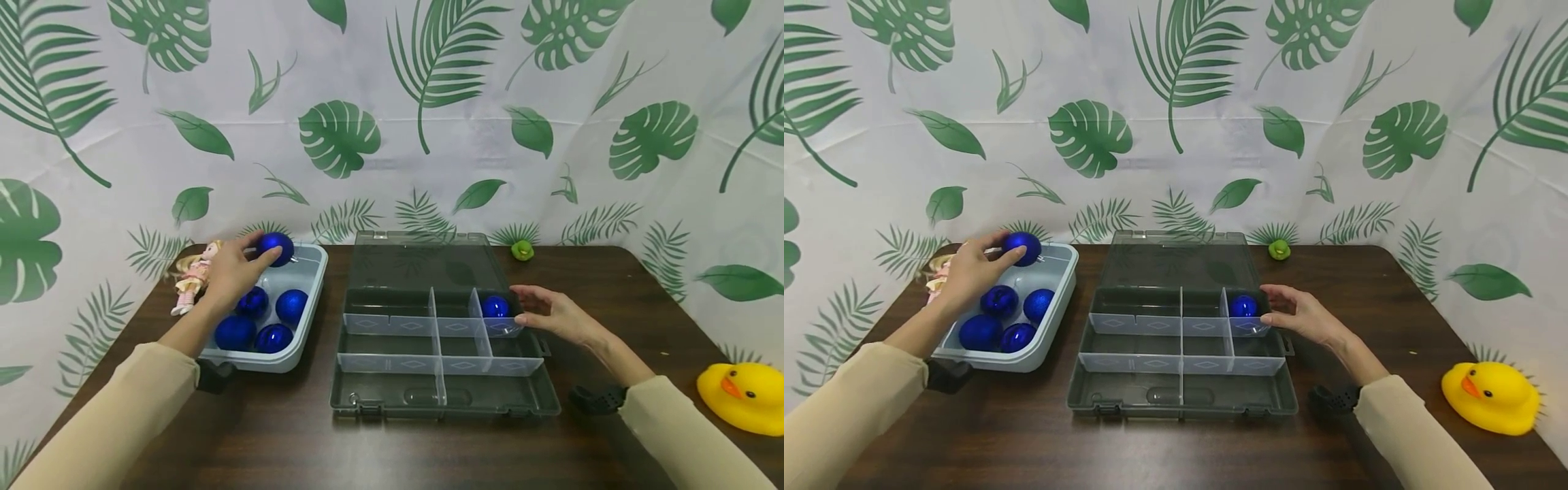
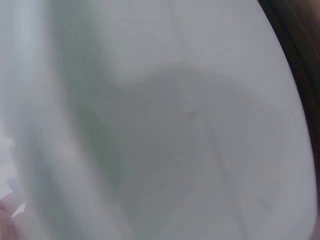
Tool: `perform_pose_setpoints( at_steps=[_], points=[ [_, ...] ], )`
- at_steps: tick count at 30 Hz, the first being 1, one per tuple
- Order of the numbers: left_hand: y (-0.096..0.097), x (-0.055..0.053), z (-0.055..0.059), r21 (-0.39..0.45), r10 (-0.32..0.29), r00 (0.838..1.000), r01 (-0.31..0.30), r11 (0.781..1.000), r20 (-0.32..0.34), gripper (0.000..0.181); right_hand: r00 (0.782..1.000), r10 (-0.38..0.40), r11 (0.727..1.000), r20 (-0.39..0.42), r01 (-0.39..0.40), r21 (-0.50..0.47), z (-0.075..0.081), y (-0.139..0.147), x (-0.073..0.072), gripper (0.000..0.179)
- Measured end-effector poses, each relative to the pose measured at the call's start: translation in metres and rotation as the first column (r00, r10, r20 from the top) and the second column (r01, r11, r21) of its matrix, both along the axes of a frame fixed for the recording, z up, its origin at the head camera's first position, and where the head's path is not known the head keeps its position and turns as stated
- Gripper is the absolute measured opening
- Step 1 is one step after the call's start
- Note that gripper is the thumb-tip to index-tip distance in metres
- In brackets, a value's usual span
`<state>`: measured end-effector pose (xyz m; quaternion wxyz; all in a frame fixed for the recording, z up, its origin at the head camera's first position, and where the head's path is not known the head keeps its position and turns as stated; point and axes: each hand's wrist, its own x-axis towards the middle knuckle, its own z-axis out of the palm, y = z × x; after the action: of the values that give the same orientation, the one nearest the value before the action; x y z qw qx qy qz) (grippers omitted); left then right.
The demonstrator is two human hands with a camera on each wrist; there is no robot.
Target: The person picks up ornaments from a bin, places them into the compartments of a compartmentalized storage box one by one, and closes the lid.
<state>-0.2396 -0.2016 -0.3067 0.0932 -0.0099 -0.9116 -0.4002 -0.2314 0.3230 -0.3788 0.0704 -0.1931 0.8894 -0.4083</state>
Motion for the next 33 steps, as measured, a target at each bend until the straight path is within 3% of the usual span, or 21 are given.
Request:
perform_pose_setpoints(
  at_steps=[3,6,10,14,19,25,29,33],
  points=[
    [0.016,0.007,0.008,0.056,-0.05,0.998,0.052,0.997,-0.031,0.06,1.0,-0.002,1.0,0.0,0.002,0.001,0.0,0.0,0.0,0.058],
    [0.038,0.012,0.014,0.127,-0.111,0.994,0.113,0.985,-0.02,0.056,1.0,0.003,1.0,-0.001,-0.003,0.0,0.001,0.001,-0.001,0.058],
    [0.076,0.015,0.018,0.245,-0.192,0.981,0.178,0.953,0.034,0.054,1.0,0.011,1.0,0.004,-0.011,-0.022,0.001,0.001,-0.001,0.057],
    [0.118,0.012,0.016,0.32,-0.262,0.963,0.228,0.92,0.065,0.054,1.0,0.023,0.998,0.006,-0.022,-0.05,0.0,0.002,-0.001,0.057],
    [0.162,0.008,0.009,0.324,-0.339,0.933,0.285,0.902,0.123,0.059,1.0,0.028,0.998,0.004,-0.028,-0.053,-0.002,0.0,-0.001,0.057],
    [0.194,0.006,-0.001,0.317,-0.41,0.895,0.343,0.884,0.176,0.054,1.0,0.026,0.999,-0.016,-0.027,-0.019,-0.002,-0.001,-0.002,0.057],
    [0.209,0.007,-0.008,0.32,-0.416,0.887,0.342,0.884,0.2,0.053,1.0,0.021,1.0,-0.009,-0.021,-0.021,-0.002,0.0,-0.002,0.057],
    [0.221,0.007,-0.015,0.279,-0.408,0.892,0.348,0.895,0.195,0.053,1.0,0.008,1.0,-0.007,-0.008,-0.016,-0.001,0.002,-0.001,0.057]
  ],
)
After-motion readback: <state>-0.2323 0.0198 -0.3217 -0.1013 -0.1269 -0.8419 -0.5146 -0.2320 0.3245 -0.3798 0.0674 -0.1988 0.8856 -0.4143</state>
